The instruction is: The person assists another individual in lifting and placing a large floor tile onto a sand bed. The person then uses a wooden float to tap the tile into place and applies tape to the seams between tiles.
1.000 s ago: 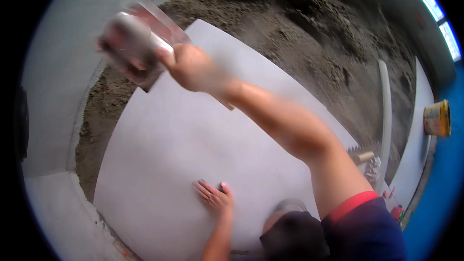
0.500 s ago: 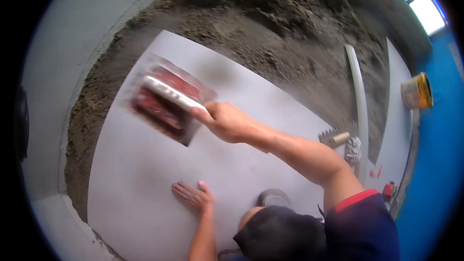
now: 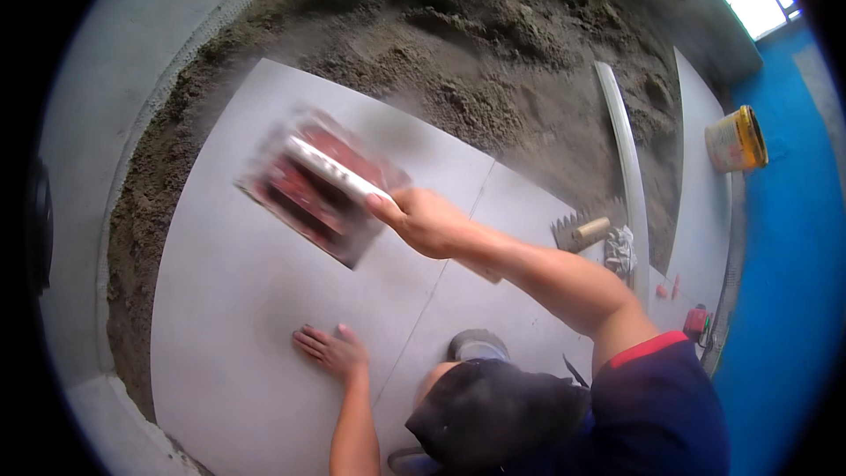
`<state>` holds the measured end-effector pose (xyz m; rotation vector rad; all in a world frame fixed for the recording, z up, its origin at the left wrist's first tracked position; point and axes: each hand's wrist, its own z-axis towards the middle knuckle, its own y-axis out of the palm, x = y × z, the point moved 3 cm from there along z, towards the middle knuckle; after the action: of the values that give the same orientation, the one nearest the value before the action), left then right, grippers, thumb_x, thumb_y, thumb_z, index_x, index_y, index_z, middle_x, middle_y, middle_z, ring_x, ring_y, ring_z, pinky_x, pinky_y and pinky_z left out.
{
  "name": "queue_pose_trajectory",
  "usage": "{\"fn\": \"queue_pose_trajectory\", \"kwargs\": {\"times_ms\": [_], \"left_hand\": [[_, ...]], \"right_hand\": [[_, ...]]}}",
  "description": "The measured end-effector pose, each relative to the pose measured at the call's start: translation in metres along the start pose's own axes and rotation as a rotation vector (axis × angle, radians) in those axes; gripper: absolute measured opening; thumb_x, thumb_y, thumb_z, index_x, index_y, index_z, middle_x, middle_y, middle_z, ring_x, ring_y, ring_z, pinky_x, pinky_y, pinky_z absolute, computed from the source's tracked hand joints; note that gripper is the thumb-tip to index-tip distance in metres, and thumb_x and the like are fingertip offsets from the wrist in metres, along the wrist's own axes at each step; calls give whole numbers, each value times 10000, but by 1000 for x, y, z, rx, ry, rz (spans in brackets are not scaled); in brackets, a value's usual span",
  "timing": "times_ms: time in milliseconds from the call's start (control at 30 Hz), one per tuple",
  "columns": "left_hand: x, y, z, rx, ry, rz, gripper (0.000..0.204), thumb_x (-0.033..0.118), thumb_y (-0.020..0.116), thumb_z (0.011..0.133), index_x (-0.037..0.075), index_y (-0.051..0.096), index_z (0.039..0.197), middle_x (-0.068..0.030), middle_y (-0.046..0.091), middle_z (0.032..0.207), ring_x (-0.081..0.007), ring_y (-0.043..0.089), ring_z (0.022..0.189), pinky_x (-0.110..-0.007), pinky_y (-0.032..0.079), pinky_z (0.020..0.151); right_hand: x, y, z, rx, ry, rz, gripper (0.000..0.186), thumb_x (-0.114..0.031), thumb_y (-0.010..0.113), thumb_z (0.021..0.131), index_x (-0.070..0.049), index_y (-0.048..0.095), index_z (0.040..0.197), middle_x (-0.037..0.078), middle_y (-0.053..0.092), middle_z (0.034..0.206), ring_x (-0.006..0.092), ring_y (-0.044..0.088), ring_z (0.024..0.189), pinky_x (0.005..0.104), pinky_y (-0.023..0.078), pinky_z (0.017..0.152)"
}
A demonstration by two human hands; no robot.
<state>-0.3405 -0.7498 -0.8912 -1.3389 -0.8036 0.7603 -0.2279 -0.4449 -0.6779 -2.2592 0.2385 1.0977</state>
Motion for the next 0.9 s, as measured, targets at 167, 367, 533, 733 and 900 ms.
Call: {"fn": "queue_pose_trajectory", "kwargs": {"times_ms": [167, 367, 533, 733, 900], "left_hand": [[11, 4, -5, 36, 37, -27, 780, 406, 444, 910, -143, 220, 1416, -328, 144, 1509, -429, 100, 1432, -494, 99, 1165], [19, -2, 0, 21, 19, -30, 745, 378, 469, 914, -136, 250, 1407, -326, 179, 1499, -440, 148, 1417, -508, 137, 1156], [-6, 2, -5, 32, 57, -32, 768, 399, 506, 895, -120, 259, 1405, -328, 210, 1484, -465, 190, 1394, -537, 179, 1144], [5, -14, 13, -31, 75, -116, 777, 374, 495, 889, -180, 249, 1375, -407, 214, 1439, -532, 197, 1365, -561, 181, 1137], [-29, -11, 2, -190, 82, -227, 828, 450, 501, 900, -135, 222, 1415, -333, 169, 1498, -456, 144, 1410, -503, 132, 1162]], "right_hand": [[42, 1, -23, 322, -263, -60, 568, -514, 348, 989, -3, 596, 999, 232, 629, 774, 395, 611, 698, 459, 482, 658], [107, 17, 30, -42, 464, -114, 511, -479, 373, 986, -42, 463, 1234, 177, 612, 745, 288, 609, 594, 396, 491, 513], [4, -11, 14, 23, 277, 151, 500, -560, 377, 978, -121, 468, 758, -56, 413, 547, 60, 374, 418, 252, 330, 362], [45, 39, 25, 310, -335, -123, 601, -575, 349, 976, -28, 512, 788, 14, 492, 542, 121, 479, 440, 296, 396, 388], [127, 126, 77, 177, -292, -369, 710, -649, 365, 933, 6, 488, 689, 114, 528, 572, 232, 536, 489, 374, 441, 427]]}}
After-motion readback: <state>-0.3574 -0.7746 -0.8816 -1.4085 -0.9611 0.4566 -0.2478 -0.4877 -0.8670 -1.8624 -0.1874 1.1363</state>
